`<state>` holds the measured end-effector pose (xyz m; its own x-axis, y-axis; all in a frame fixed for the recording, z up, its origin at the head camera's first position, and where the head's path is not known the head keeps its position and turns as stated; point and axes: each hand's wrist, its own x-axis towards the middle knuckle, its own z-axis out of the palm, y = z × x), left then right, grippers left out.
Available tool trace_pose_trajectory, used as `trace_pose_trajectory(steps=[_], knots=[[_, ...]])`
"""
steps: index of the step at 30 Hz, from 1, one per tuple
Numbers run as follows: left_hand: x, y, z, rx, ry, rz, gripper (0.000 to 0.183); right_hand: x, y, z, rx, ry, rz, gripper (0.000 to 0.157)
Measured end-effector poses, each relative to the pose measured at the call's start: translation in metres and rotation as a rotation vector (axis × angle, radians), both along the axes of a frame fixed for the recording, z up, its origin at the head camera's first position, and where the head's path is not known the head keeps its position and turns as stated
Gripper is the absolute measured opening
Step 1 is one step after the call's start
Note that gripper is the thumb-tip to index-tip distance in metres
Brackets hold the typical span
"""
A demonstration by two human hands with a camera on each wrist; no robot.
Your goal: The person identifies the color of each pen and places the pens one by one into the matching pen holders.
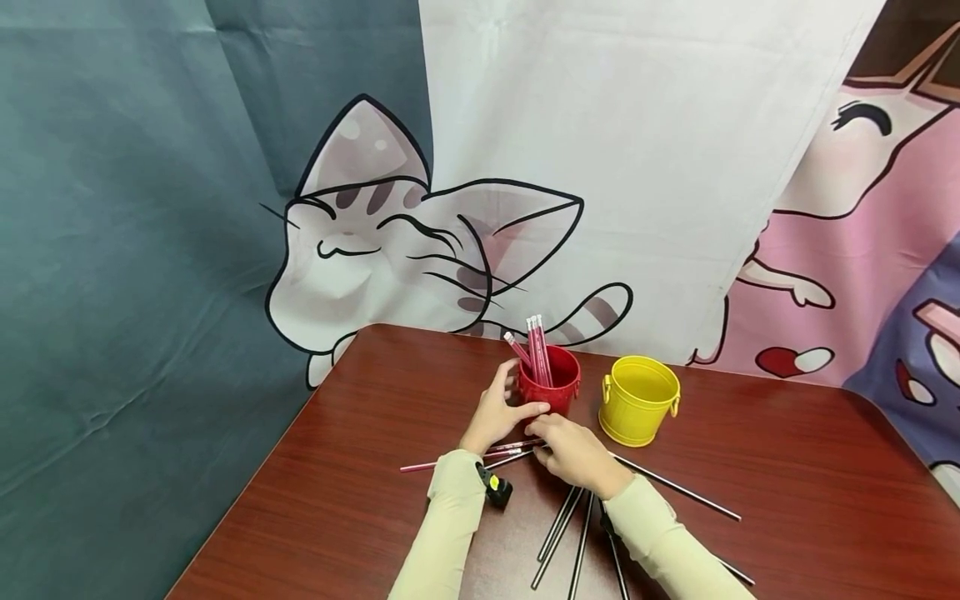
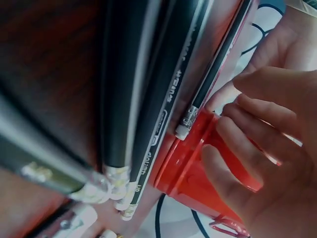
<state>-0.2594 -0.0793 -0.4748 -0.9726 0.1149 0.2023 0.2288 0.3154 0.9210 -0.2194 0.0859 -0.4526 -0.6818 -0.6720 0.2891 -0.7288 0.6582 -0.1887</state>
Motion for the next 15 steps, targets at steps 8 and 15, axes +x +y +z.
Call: trace_pose_trajectory(steps=[8, 15], knots=[[-0.001, 0.0003, -0.0004, 0.004, 0.001, -0.001, 0.079, -0.0029, -0.0029, -0.0035, 0.052, -0.017, 0.037, 0.018], [-0.0017, -0.0005, -0.0005, 0.0, -0.006, 0.002, 0.079, -0.0073, 0.0006, -0.0061, 0.038, -0.149, 0.071, 0.013]])
